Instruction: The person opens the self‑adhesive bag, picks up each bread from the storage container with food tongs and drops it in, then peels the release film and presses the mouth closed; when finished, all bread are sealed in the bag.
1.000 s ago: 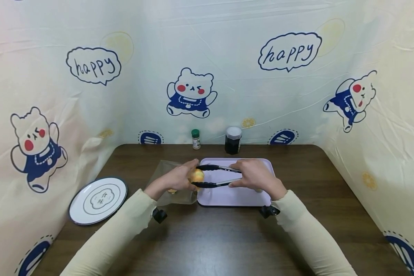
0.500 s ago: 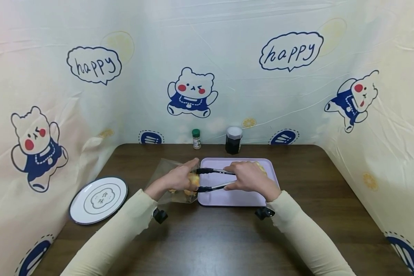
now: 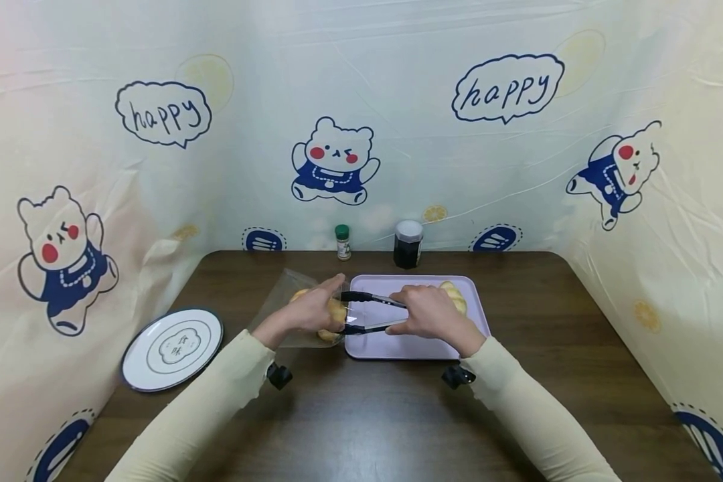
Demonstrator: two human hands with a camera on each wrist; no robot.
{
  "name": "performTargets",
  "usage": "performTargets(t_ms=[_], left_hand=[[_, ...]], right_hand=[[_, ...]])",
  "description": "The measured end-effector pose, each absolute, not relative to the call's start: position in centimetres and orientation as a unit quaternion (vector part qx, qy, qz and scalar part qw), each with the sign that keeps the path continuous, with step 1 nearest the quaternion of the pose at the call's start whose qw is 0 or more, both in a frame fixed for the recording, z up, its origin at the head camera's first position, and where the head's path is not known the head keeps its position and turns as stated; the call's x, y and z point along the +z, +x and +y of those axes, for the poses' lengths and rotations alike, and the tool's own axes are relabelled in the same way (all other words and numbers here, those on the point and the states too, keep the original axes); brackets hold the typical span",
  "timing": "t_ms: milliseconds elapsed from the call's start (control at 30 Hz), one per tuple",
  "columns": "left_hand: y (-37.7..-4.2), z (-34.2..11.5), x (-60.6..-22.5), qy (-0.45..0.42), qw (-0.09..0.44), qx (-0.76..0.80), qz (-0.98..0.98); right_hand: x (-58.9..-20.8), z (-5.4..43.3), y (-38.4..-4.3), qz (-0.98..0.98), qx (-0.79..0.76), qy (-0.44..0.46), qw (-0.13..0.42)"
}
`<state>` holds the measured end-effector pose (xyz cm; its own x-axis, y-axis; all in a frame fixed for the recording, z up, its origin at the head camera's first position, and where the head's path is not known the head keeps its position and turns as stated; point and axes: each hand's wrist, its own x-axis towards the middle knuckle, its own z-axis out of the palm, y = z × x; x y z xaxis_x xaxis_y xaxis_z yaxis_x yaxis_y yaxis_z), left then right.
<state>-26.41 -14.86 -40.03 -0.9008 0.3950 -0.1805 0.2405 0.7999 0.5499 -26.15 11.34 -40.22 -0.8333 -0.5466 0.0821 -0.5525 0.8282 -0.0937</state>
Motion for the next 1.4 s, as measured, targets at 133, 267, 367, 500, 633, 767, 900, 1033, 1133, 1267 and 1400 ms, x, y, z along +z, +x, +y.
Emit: performTargets(t_ms=[133,267,367,500,633,767,900,1033,1133,1267,1400], left_hand=[[-26.4,-14.9,-40.0,0.163,0.151,0.269,0.937],[-26.4,-15.0,-39.9,0.173,0.139,0.259,0.940],[-26.4,-15.0,-39.9,0.180,0.134,0.256,0.940],[-26.3,-15.0,-39.9,0.185,0.127,0.236,0.945],[-26.2,-15.1,-39.8,0.181,0.122,0.201,0.955],[-26.0,-15.0,-39.8,0.176,0.126,0.198,0.956],[-25.9,-14.8,-39.7,0.171,0.132,0.230,0.949],[-25.9,-14.4,-39.8,0.158,0.138,0.254,0.944],[-26.0,-14.3,-39.9,0.158,0.138,0.252,0.945],[-26.1,-14.3,-39.9,0.169,0.138,0.254,0.942],[-26.2,-14.3,-39.9,0.168,0.143,0.258,0.941]], right_hand=[[-40.1,11.7,-26.3,-0.956,0.055,0.289,0.020],[-40.1,11.9,-26.4,-0.954,0.047,0.296,0.015],[-40.1,11.9,-26.3,-0.952,0.044,0.302,0.011],[-40.3,11.9,-26.1,-0.951,0.048,0.306,0.014],[-40.3,11.9,-26.0,-0.950,0.055,0.306,0.025],[-40.1,11.8,-26.0,-0.953,0.063,0.294,0.033],[-40.1,11.3,-25.9,-0.954,0.061,0.293,0.032],[-40.2,10.7,-25.8,-0.953,0.063,0.294,0.029],[-40.4,10.3,-25.8,-0.954,0.068,0.292,0.027],[-40.6,9.9,-25.9,-0.954,0.068,0.291,0.021],[-40.8,9.7,-25.9,-0.954,0.071,0.291,0.012]])
